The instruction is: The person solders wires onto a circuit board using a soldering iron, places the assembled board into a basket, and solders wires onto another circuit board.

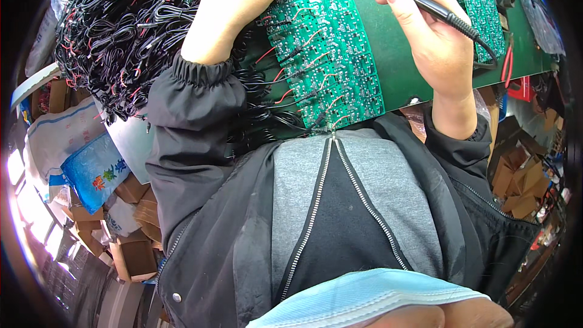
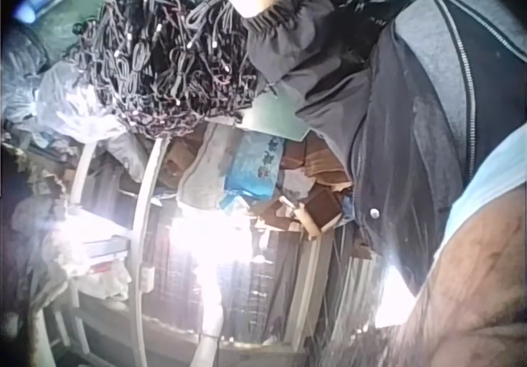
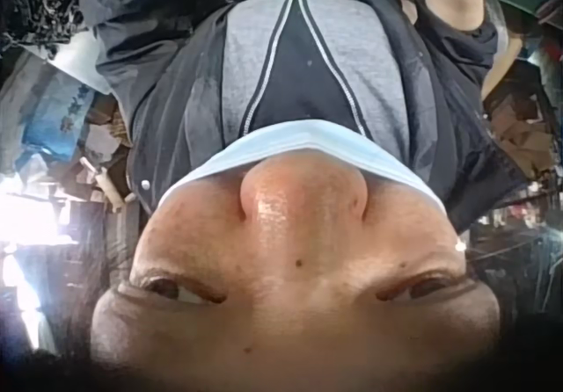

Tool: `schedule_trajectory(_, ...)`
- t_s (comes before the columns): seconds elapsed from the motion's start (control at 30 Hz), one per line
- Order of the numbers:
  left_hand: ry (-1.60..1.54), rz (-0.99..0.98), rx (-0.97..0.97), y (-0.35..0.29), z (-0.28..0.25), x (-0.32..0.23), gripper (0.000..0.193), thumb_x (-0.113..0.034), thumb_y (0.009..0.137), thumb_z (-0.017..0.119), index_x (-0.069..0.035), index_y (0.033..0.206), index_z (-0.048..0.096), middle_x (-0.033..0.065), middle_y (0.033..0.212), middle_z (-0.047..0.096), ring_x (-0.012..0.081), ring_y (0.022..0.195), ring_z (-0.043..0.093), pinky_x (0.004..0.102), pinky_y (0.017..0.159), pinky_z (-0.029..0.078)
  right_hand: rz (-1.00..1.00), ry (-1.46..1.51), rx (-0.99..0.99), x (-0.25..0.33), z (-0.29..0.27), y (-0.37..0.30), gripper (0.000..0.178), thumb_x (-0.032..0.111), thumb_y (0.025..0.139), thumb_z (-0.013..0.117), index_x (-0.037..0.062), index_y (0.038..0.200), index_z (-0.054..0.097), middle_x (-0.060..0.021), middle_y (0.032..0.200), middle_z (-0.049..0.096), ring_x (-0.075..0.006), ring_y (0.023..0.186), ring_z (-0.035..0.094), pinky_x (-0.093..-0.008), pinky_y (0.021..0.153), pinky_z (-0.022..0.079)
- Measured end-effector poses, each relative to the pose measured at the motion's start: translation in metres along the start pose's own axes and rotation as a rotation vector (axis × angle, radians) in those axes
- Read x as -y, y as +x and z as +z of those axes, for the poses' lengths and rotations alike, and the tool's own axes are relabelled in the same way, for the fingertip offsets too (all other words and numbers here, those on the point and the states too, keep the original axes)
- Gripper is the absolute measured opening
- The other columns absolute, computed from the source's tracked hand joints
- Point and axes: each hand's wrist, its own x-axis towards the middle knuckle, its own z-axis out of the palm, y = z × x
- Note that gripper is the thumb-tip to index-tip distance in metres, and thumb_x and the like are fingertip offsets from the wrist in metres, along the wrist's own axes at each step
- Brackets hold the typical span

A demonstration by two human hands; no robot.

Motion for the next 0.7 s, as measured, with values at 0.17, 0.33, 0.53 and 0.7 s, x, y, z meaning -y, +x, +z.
schedule_trajectory(0.17, 0.045, -0.101, 0.0, -0.003, -0.007, -0.009, 0.023, -0.01, 0.089, 0.068, -0.001, 0.11, 0.069, 0.0112, 0.082, 0.068, 0.0206, 0.076, 0.065, 0.0331, 0.072, 0.052, 0.016, 0.191, 0.031, -0.018, -0.012, -0.008, 0.022, 0.002, 0.101, 0.064, -0.0045, 0.122, 0.066, -0.008, 0.106, 0.07, -0.012, 0.096, 0.067, -0.022, 0.082, 0.052)
schedule_trajectory(0.33, 0.044, -0.226, 0.143, -0.006, -0.016, -0.015, 0.021, -0.013, 0.089, 0.072, -0.001, 0.106, 0.07, 0.0137, 0.084, 0.07, 0.0235, 0.075, 0.067, 0.035, 0.073, 0.053, 0.066, 0.179, 0.025, -0.015, -0.017, -0.014, 0.023, 0.001, 0.101, 0.064, -0.0054, 0.122, 0.066, -0.008, 0.108, 0.07, -0.0123, 0.097, 0.067, -0.0222, 0.083, 0.052)
schedule_trajectory(0.53, 0.127, -0.071, 0.029, -0.01, -0.006, -0.01, 0.018, -0.014, 0.089, 0.072, -0.001, 0.1, 0.071, 0.0162, 0.087, 0.071, 0.0254, 0.078, 0.069, 0.0357, 0.074, 0.054, 0.062, 0.208, 0.026, -0.016, -0.014, -0.02, 0.023, 0.001, 0.101, 0.064, -0.0059, 0.123, 0.066, -0.0084, 0.109, 0.07, -0.0128, 0.097, 0.068, -0.022, 0.081, 0.052)
schedule_trajectory(0.7, 0.115, -0.178, 0.03, -0.005, -0.006, -0.016, 0.019, -0.015, 0.089, 0.073, 0.0, 0.1, 0.071, 0.016, 0.082, 0.071, 0.0266, 0.075, 0.069, 0.0359, 0.072, 0.054, 0.071, 0.203, 0.026, -0.019, -0.012, -0.016, 0.023, 0.003, 0.101, 0.065, -0.0054, 0.123, 0.066, -0.0088, 0.108, 0.07, -0.0123, 0.096, 0.068, -0.0206, 0.079, 0.051)
